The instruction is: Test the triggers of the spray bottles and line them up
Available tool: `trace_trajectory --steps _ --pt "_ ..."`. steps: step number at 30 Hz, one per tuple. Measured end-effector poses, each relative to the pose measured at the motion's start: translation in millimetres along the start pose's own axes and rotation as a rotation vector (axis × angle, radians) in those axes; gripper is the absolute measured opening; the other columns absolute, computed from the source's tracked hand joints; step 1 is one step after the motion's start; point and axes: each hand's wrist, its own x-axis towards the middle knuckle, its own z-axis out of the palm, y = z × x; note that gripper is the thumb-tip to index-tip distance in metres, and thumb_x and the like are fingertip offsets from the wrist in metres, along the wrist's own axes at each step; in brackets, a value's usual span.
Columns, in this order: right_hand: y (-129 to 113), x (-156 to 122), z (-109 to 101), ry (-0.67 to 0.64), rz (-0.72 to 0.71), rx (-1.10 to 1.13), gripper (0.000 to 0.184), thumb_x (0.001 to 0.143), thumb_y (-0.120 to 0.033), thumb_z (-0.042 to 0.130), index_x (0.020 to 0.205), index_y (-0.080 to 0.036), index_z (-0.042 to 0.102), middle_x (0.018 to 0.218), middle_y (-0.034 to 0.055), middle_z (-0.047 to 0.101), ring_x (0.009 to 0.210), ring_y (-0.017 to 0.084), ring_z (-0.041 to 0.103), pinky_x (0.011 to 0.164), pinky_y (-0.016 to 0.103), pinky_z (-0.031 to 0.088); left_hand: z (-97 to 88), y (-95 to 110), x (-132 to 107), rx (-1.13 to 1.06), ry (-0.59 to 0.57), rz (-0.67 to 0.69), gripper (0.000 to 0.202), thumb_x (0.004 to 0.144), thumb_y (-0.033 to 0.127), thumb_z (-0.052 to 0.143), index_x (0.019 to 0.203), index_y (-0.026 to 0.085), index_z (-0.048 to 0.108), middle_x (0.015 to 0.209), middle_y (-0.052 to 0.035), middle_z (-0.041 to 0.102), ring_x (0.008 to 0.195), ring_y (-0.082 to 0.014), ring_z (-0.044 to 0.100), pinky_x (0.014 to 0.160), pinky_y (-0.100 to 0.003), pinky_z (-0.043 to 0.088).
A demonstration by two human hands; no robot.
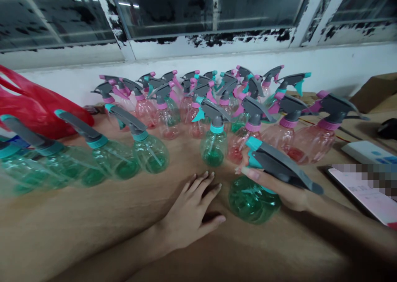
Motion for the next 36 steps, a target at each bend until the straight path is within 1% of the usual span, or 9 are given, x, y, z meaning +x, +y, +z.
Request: trace_trajectory --steps 4,6,8,13,17,22,28,32,36 --pt "-12 3 3 -0.031 0.066 0.065 0.027 0.085 -0.044 0.057 0.105 -0.028 0.065 0.093 0.0024 0.068 0.087 0.021 0.066 0.084 0.037 0.053 0.4 0 0 0.000 0.005 0.004 0.059 0.092 0.051 0.048 0.137 0.014 0.040 0.146 -0.0141 0.035 0.136 -0.0291 0.026 0.107 -0.050 0.026" --pt "-17 4 4 -0.051 0.065 0.076 0.033 0.085 -0.043 0.057 0.114 -0.029 0.062 0.094 0.0029 0.069 0.093 0.022 0.066 0.087 0.037 0.052 0.6 0 0 0.001 0.004 0.004 0.059 0.092 0.051 0.048 0.137 0.014 0.040 0.146 -0.0136 0.035 0.136 -0.0288 0.025 0.108 -0.050 0.025" --pt "-20 5 4 -0.062 0.051 0.084 0.035 0.085 -0.041 0.057 0.118 -0.029 0.061 0.093 0.0028 0.070 0.097 0.022 0.065 0.088 0.037 0.052 0.6 0 0 0.000 -0.001 0.002 0.059 0.092 0.051 0.048 0.137 0.014 0.040 0.146 -0.0133 0.035 0.137 -0.0284 0.025 0.109 -0.049 0.025" --pt "-20 6 3 -0.055 0.035 0.095 0.038 0.085 -0.040 0.058 0.121 -0.030 0.059 0.093 0.0031 0.071 0.094 0.023 0.066 0.086 0.040 0.053 0.0 0 0 0.005 0.003 0.011 0.058 0.093 0.052 0.046 0.137 0.014 0.040 0.146 -0.0128 0.036 0.137 -0.0277 0.025 0.109 -0.048 0.024" --pt "-20 5 3 -0.034 0.045 0.098 0.041 0.083 -0.038 0.061 0.124 -0.029 0.057 0.093 0.0033 0.071 0.092 0.023 0.067 0.086 0.039 0.054 -0.4 0 1 0.004 0.004 0.005 0.058 0.093 0.052 0.047 0.137 0.015 0.040 0.145 -0.0128 0.037 0.137 -0.0283 0.025 0.108 -0.049 0.024" --pt "-19 5 3 -0.036 0.038 0.092 0.038 0.083 -0.039 0.060 0.121 -0.031 0.059 0.096 0.0026 0.070 0.092 0.022 0.067 0.085 0.036 0.054 0.2 0 1 0.016 0.003 0.007 0.059 0.093 0.052 0.047 0.138 0.015 0.039 0.146 -0.0130 0.036 0.137 -0.0284 0.025 0.108 -0.049 0.024" --pt "-17 5 2 -0.047 0.038 0.081 0.043 0.084 -0.041 0.059 0.125 -0.030 0.056 0.097 0.0041 0.068 0.091 0.023 0.066 0.086 0.040 0.053 -0.9 1 1 0.024 -0.016 0.004 0.060 0.093 0.052 0.047 0.138 0.013 0.039 0.145 -0.0138 0.036 0.137 -0.0285 0.024 0.108 -0.049 0.024" --pt "-18 5 3 -0.041 0.030 0.111 0.044 0.083 -0.038 0.060 0.126 -0.031 0.055 0.096 0.0034 0.068 0.091 0.022 0.066 0.084 0.038 0.053 -0.7 1 1 0.025 -0.016 0.011 0.059 0.093 0.052 0.046 0.138 0.013 0.039 0.146 -0.0143 0.035 0.137 -0.0285 0.023 0.108 -0.050 0.025" --pt "-18 5 3 -0.047 0.043 0.101 0.041 0.084 -0.039 0.059 0.124 -0.030 0.057 0.098 0.0036 0.068 0.092 0.022 0.066 0.086 0.037 0.053 1.1 0 1 0.016 0.006 0.013 0.059 0.093 0.052 0.047 0.137 0.014 0.039 0.146 -0.0136 0.035 0.137 -0.0285 0.024 0.108 -0.050 0.025"
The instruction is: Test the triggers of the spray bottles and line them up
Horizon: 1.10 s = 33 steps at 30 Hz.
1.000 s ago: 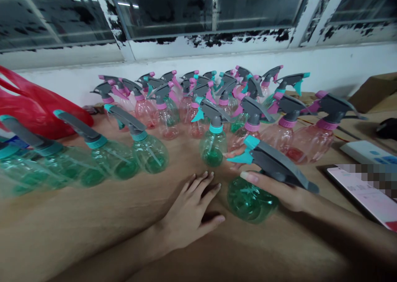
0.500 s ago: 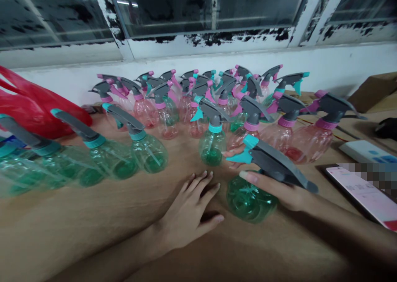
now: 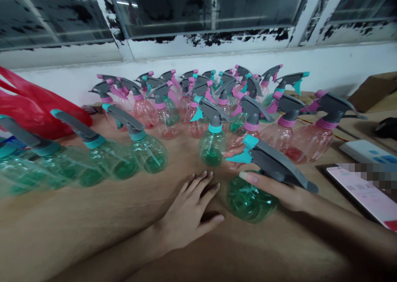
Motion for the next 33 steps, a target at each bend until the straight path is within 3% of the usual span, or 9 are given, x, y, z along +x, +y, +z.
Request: trace_trajectory --steps 24,33 --pt "2.1 0.1 -0.7 0.005 -0.032 -0.006 0.044 0.083 -0.038 0.061 0.126 -0.030 0.055 0.095 0.0033 0.069 0.089 0.022 0.067 0.083 0.037 0.054 -0.2 0.3 -0.2 0.015 -0.017 -0.007 0.060 0.093 0.051 0.048 0.138 0.013 0.039 0.147 -0.0150 0.033 0.137 -0.0289 0.023 0.108 -0.051 0.026" --pt "3.7 -0.3 -2.1 -0.021 0.000 -0.012 0.036 0.085 -0.042 0.059 0.119 -0.031 0.060 0.097 0.0031 0.070 0.090 0.022 0.068 0.086 0.038 0.054 -1.7 0.6 -0.1 0.003 -0.014 -0.010 0.058 0.092 0.051 0.049 0.137 0.014 0.041 0.145 -0.0142 0.036 0.137 -0.0292 0.025 0.107 -0.051 0.027"
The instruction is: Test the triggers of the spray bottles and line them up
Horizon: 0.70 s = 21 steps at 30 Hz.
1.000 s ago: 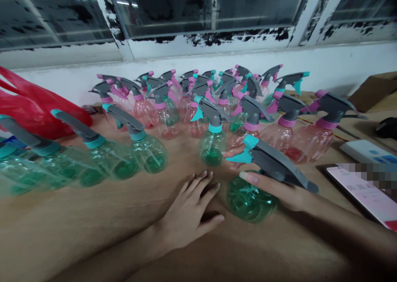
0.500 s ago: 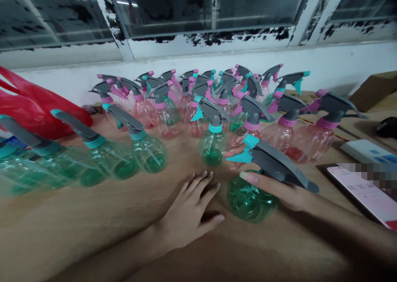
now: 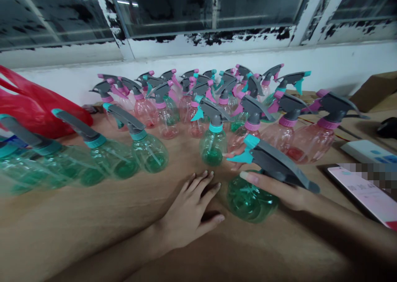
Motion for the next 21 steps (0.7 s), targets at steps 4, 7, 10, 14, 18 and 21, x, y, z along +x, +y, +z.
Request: trace_trajectory --steps 4,7,10,14,18,21 --pt "10 -3 -3 0.019 -0.008 -0.042 0.024 0.086 -0.040 0.058 0.105 -0.030 0.066 0.098 0.0024 0.071 0.091 0.022 0.068 0.085 0.038 0.055 -0.5 0 0 -0.005 -0.002 0.000 0.058 0.093 0.050 0.048 0.137 0.014 0.040 0.146 -0.0139 0.035 0.137 -0.0287 0.024 0.108 -0.050 0.026" --pt "20 -8 -7 0.037 0.035 -0.044 0.017 0.085 -0.037 0.059 0.097 -0.028 0.067 0.094 0.0020 0.070 0.089 0.022 0.067 0.083 0.037 0.055 0.4 0 -1 -0.001 -0.009 -0.002 0.059 0.093 0.051 0.048 0.137 0.013 0.040 0.147 -0.0146 0.033 0.137 -0.0290 0.024 0.108 -0.050 0.026" --pt "25 -11 -10 0.019 0.082 -0.055 0.016 0.086 -0.037 0.058 0.093 -0.026 0.067 0.089 0.0020 0.070 0.083 0.021 0.068 0.076 0.035 0.056 1.7 -1 -1 0.002 -0.003 -0.002 0.059 0.093 0.051 0.048 0.138 0.013 0.040 0.148 -0.0149 0.031 0.137 -0.0289 0.024 0.108 -0.050 0.026" --pt "17 -8 -6 0.044 0.022 -0.066 0.019 0.086 -0.041 0.057 0.085 -0.026 0.069 0.079 0.0009 0.070 0.073 0.018 0.068 0.067 0.030 0.056 2.9 -1 -1 -0.005 0.011 0.002 0.059 0.093 0.052 0.047 0.137 0.014 0.040 0.147 -0.0137 0.034 0.137 -0.0282 0.024 0.109 -0.049 0.025" --pt "1 0 1 0.051 -0.051 -0.032 0.022 0.084 -0.044 0.058 0.090 -0.025 0.069 0.088 0.0024 0.069 0.076 0.016 0.066 0.073 0.029 0.055 2.3 -1 0 -0.012 0.006 -0.003 0.059 0.093 0.052 0.047 0.138 0.015 0.039 0.147 -0.0135 0.034 0.137 -0.0285 0.025 0.108 -0.049 0.025" --pt "-5 3 2 0.011 -0.056 -0.032 0.027 0.085 -0.044 0.056 0.101 -0.025 0.067 0.093 0.0042 0.068 0.076 0.016 0.065 0.075 0.031 0.055 0.8 -1 0 -0.017 0.003 0.001 0.058 0.093 0.051 0.046 0.138 0.014 0.039 0.146 -0.0136 0.034 0.137 -0.0288 0.025 0.108 -0.049 0.025"
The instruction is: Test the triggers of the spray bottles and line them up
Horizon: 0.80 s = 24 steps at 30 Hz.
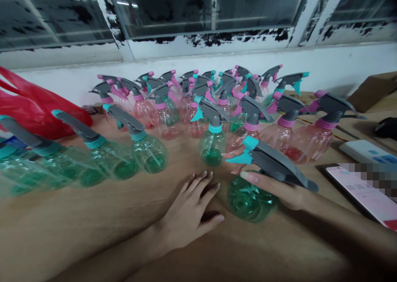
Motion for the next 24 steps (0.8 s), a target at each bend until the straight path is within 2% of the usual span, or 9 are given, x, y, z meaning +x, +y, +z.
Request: trace_trajectory --steps 9,16,19,24 --pt "1.2 -2.9 -2.6 0.019 -0.018 -0.035 0.023 0.084 -0.043 0.057 0.096 -0.026 0.068 0.087 0.0036 0.068 0.075 0.019 0.065 0.073 0.033 0.055 -0.3 0.6 -0.4 0.004 0.000 -0.002 0.059 0.092 0.050 0.049 0.137 0.013 0.040 0.146 -0.0143 0.036 0.136 -0.0292 0.026 0.108 -0.050 0.026" --pt "0.4 -1.0 -0.9 0.014 -0.008 -0.002 0.034 0.084 -0.042 0.058 0.115 -0.027 0.063 0.090 0.0043 0.068 0.076 0.020 0.066 0.073 0.035 0.055 1.1 0.0 -0.6 0.015 0.003 0.006 0.059 0.093 0.051 0.046 0.138 0.013 0.039 0.147 -0.0142 0.034 0.137 -0.0284 0.024 0.108 -0.049 0.025" --pt "-0.4 -0.8 -0.8 0.017 0.000 0.025 0.039 0.084 -0.039 0.059 0.122 -0.028 0.058 0.094 0.0044 0.069 0.083 0.021 0.067 0.078 0.036 0.055 0.2 0.3 -0.1 0.010 0.004 0.005 0.059 0.093 0.051 0.046 0.137 0.013 0.039 0.146 -0.0138 0.035 0.137 -0.0284 0.024 0.108 -0.050 0.026" --pt "-2.2 -0.7 1.0 -0.003 0.003 0.100 0.038 0.084 -0.034 0.060 0.122 -0.032 0.057 0.093 0.0019 0.071 0.093 0.022 0.067 0.090 0.040 0.052 -0.7 1.2 0.0 0.005 0.000 0.004 0.059 0.093 0.050 0.048 0.137 0.012 0.040 0.145 -0.0143 0.036 0.136 -0.0289 0.026 0.107 -0.050 0.027"
